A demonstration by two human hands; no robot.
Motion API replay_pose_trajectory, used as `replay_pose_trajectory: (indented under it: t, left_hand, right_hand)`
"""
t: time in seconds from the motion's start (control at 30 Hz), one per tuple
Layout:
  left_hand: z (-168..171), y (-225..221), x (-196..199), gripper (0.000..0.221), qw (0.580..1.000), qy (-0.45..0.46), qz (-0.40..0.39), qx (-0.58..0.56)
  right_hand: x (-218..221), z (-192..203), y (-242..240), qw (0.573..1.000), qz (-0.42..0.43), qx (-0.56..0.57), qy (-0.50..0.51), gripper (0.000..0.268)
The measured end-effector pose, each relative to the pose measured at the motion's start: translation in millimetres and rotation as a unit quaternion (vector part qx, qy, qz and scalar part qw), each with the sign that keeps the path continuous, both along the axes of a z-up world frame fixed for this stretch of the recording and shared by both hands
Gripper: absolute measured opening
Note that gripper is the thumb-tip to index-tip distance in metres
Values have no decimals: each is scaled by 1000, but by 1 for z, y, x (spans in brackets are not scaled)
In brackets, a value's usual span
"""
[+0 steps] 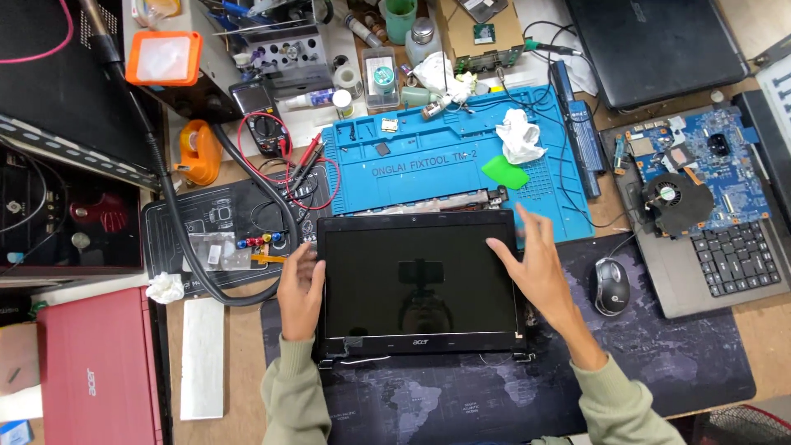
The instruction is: Disassembling a laptop screen by removing the bezel and unscrewing the display panel
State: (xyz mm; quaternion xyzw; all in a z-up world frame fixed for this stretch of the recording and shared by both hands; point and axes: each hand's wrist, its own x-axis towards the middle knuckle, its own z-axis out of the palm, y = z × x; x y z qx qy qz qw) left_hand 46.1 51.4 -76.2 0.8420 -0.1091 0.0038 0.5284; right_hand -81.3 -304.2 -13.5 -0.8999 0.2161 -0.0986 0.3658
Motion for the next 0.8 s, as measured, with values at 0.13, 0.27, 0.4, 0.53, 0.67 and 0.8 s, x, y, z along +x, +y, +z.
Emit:
replay_pose_trajectory:
  t: [0.13, 0.27, 0.4, 0.53, 0.67, 0.8]
  left_hand:
    - [14, 8, -21, 36, 998, 62, 19, 15]
    - [4, 15, -33, 31, 991, 120, 56, 12]
    - [-25, 20, -33, 26, 987, 143, 71, -11]
    - [-46, 27, -28, 27, 988, 143, 63, -12]
    - [-52, 30, -24, 21, 983, 162, 51, -65]
    - [-75, 36, -20, 22, 975, 172, 40, -137]
  right_hand:
    - [-25, -41, -9, 999, -35, 36, 11, 59]
    - [-35, -67, -8, 996, -69, 53, -20, 46]
    - [-38, -74, -7, 992, -90, 78, -31, 40]
    - [-46, -81, -17, 985, -80, 140, -57, 26]
    - [-51, -69, -25, 979, -14, 199, -48, 47]
    - [-47, -52, -20, 979, 4, 202, -30, 53]
